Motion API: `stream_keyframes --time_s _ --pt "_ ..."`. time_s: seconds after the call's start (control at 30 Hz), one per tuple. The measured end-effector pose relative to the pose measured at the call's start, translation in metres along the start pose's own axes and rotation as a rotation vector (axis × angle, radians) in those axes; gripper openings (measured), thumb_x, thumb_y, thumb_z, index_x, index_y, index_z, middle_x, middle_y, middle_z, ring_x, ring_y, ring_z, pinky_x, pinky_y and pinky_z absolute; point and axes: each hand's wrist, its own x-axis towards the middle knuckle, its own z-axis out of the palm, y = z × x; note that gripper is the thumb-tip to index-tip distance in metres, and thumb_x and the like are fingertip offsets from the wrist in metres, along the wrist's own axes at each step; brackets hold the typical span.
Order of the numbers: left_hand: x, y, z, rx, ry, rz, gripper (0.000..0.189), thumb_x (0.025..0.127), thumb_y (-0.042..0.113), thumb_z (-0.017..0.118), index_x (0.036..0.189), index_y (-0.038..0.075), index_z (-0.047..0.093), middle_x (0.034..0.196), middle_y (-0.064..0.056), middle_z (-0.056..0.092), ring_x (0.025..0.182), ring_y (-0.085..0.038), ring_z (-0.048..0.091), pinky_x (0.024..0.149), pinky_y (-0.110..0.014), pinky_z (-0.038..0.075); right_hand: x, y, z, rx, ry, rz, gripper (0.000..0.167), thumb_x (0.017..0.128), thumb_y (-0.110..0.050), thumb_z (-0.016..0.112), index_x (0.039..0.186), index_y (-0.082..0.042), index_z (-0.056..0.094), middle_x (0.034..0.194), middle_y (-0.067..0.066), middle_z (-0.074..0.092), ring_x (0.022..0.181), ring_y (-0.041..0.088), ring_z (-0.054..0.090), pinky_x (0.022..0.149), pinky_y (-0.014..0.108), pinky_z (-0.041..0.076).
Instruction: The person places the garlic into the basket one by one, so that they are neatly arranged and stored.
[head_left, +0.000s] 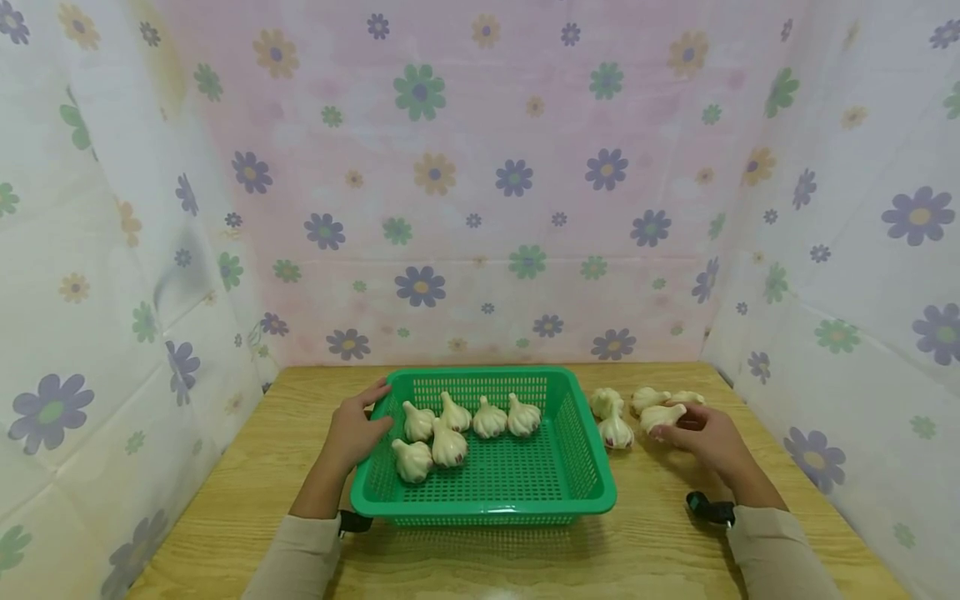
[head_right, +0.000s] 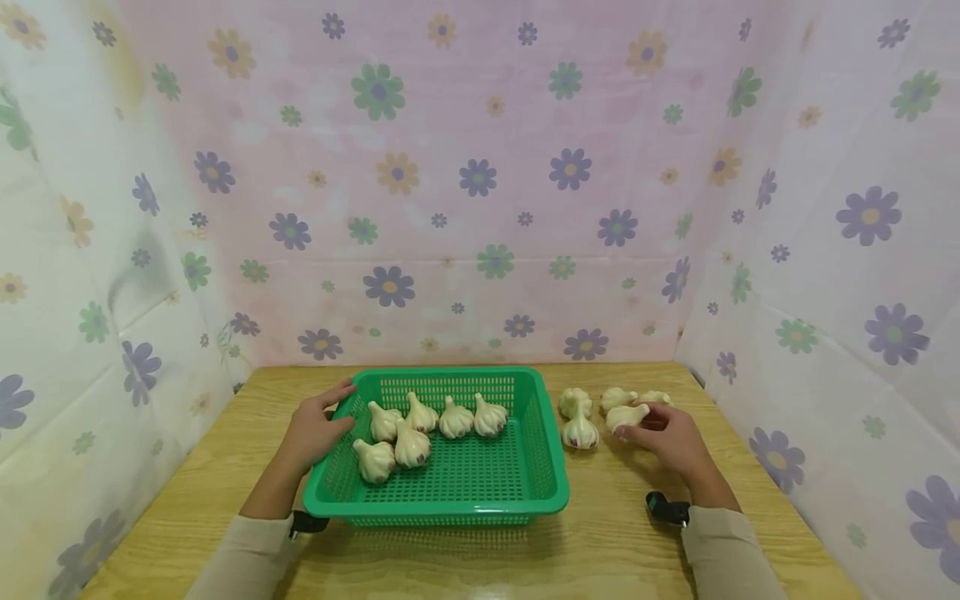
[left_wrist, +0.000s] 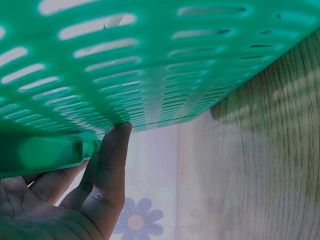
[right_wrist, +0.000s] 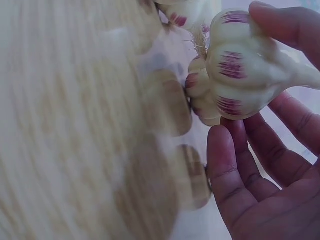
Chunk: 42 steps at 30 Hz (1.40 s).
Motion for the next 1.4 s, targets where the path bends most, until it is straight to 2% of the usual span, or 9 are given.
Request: stream_keyframes --time_s 0.07,0.23,0.4,0.6,0.73,1.07,1.3,1.4 --pt "0.000 0.000 0.000 -0.001 -0.001 -0.001 0.063 0.093 0.006 0.062 0.154 0.010 0.050 0.167 -0.001 0.038 0.124 -0.041 0.064 0.065 -0.032 0.053 0.000 -0.002 -0.001 -0.011 0.005 -0.006 0.066 0.091 -0.048 0.077 0.141 -0.009 0.061 0.119 0.013 0.066 0.107 0.010 0.066 0.080 0.028 0.057" --pt "0.000 -0.001 0.002 -0.009 -0.008 -0.004 0.063 0.093 0.006 0.062 0.154 0.010 0.051 0.167 -0.001 0.038 0.123 -0.040 0.064 0.065 -0.031 0.053 -0.003 -0.008 -0.005 -0.026 0.012 -0.016 0.064 0.090 -0.048 0.078 0.138 -0.008 0.062 0.117 0.013 0.064 0.116 0.028 0.066 0.079 0.032 0.058" --pt "0.001 -0.001 0.002 -0.022 -0.003 -0.005 0.063 0.092 0.006 0.062 0.154 0.010 0.051 0.167 0.000 0.039 0.121 -0.039 0.065 0.062 -0.031 0.052 -0.003 -0.015 -0.008 -0.022 0.012 -0.029 0.067 0.091 -0.048 0.077 0.140 -0.006 0.059 0.116 0.016 0.065 0.117 0.033 0.067 0.082 0.039 0.059" --pt "0.000 0.000 0.002 -0.023 -0.005 0.002 0.063 0.091 0.005 0.061 0.154 0.010 0.051 0.166 -0.001 0.039 0.120 -0.038 0.066 0.057 -0.032 0.050 0.000 -0.026 -0.014 -0.040 0.013 -0.066 0.076 0.092 -0.048 0.075 0.148 -0.001 0.054 0.132 0.024 0.058 0.126 0.049 0.060 0.090 0.054 0.058" --pt "0.000 0.000 0.002 -0.014 -0.001 0.006 0.064 0.091 0.006 0.062 0.153 0.010 0.052 0.166 -0.002 0.039 0.121 -0.039 0.066 0.057 -0.032 0.050 0.004 -0.036 -0.018 -0.056 0.002 -0.096 0.073 0.093 -0.047 0.074 0.146 -0.001 0.055 0.134 0.025 0.057 0.125 0.050 0.060 0.089 0.054 0.058" --pt "0.001 0.000 0.001 -0.017 0.005 -0.001 0.063 0.091 0.005 0.062 0.153 0.010 0.052 0.166 -0.001 0.039 0.121 -0.039 0.065 0.060 -0.031 0.050 0.016 -0.068 -0.021 -0.089 -0.032 -0.152 0.053 0.091 -0.050 0.076 0.124 -0.010 0.067 0.129 0.020 0.063 0.119 0.044 0.064 0.082 0.047 0.060" --pt "0.001 -0.001 0.000 -0.020 0.000 0.009 0.064 0.091 0.005 0.062 0.153 0.009 0.052 0.167 -0.002 0.039 0.122 -0.040 0.066 0.060 -0.031 0.051 0.019 -0.095 -0.025 -0.130 -0.040 -0.181 0.063 0.089 -0.052 0.078 0.135 -0.011 0.064 0.134 0.022 0.061 0.118 0.045 0.064 0.079 0.048 0.060" --pt "0.001 -0.002 0.000 -0.018 0.001 0.014 0.063 0.091 0.005 0.061 0.153 0.009 0.052 0.166 -0.003 0.039 0.121 -0.040 0.066 0.061 -0.031 0.051 0.021 -0.106 -0.026 -0.170 -0.047 -0.202 0.062 0.089 -0.053 0.077 0.134 -0.013 0.065 0.134 0.022 0.062 0.117 0.044 0.065 0.081 0.050 0.060"
